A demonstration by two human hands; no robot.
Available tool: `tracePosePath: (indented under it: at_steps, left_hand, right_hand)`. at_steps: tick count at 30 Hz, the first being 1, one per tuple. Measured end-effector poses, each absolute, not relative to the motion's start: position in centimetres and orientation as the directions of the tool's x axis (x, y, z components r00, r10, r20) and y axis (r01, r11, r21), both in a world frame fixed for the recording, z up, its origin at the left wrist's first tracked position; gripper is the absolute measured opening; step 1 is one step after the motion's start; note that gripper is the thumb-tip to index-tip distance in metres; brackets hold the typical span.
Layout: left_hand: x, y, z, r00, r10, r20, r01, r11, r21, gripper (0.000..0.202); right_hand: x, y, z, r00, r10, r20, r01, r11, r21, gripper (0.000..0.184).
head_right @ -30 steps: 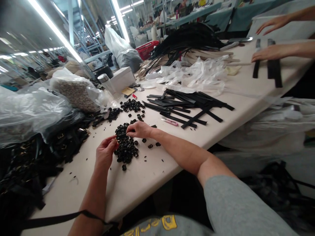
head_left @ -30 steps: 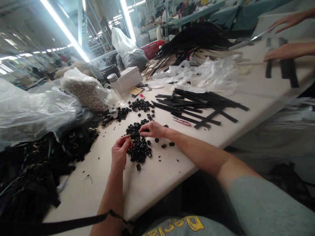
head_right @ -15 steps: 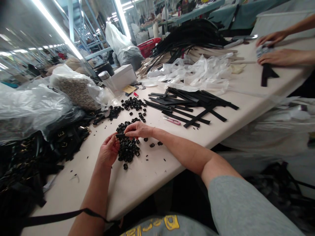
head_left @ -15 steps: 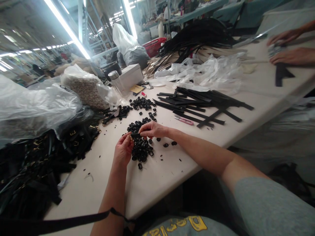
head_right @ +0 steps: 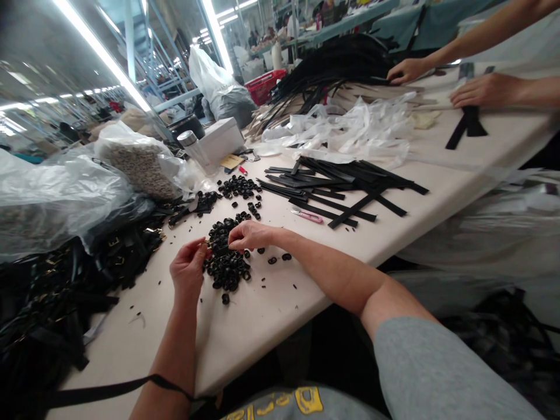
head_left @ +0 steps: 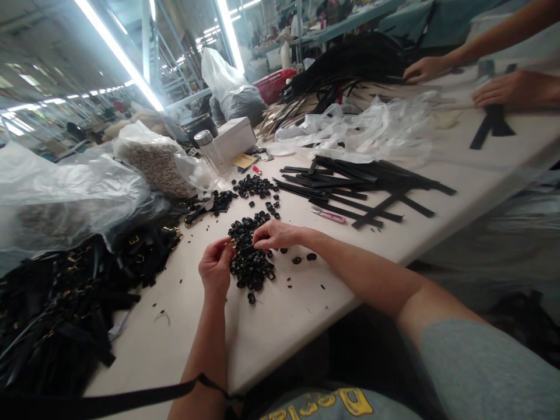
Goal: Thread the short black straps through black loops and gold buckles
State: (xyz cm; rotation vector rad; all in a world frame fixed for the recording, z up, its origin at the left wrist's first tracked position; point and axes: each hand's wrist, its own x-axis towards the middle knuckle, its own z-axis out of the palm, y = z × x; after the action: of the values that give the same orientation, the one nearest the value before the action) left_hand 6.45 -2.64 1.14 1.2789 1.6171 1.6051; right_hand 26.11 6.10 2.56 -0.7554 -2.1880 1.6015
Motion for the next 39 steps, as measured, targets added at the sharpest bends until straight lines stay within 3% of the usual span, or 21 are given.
tracePosePath:
  at_steps: [5,13,19,25,32,35,39]
  left_hand:
    - [6.6,-2.9,1.2,-0.363,0.839,0.404,0.403,-0.249,0.881,0.027]
    - [7.8,-3.0,0.9,-0.337,0.792,0.509,0.29,-0.427,0.856,0.018]
    - [9.0,-3.5,1.7,-0.309,0.754,0.58,0.277,-0.512,0.813,0.016]
    - [9.1,-3.8,1.7,-0.31,0.84,0.444,0.166,-0.412,0.896,0.014]
    - [8.7,-3.2,1.0,-0.345,0.909,0.234,-0.039,-0.263,0.964,0.03]
    - [8.6,-3.1,0.9,-0.333,0.906,0.262,0.004,-0.276,0.961,0.03]
    - [8.6,-3.3,1.1,-0.331,0.834,0.441,0.204,-0.393,0.897,0.019]
  right_hand:
    - [26.0,5.7,2.8,-0.809,0.586,-0.035,0.116,0.102,-0.988,0.012]
    - [25.6,5.6,2.2,-0.828,0.56,0.031,-0.121,-0.124,-0.985,0.021]
    - [25.5,5.5,2.1,-0.838,0.543,0.043,-0.178,-0.198,-0.964,0.027]
    - [25.5,5.5,2.2,-0.82,0.57,0.055,-0.155,-0.129,-0.979,0.024]
    - [25.7,5.6,2.5,-0.767,0.633,0.104,-0.068,0.082,-0.994,0.018]
    - [25.8,5.6,2.4,-0.767,0.632,0.111,-0.052,0.11,-0.993,0.018]
    - [25.7,5.7,2.2,-0.775,0.625,0.093,-0.046,0.092,-0.995,0.019]
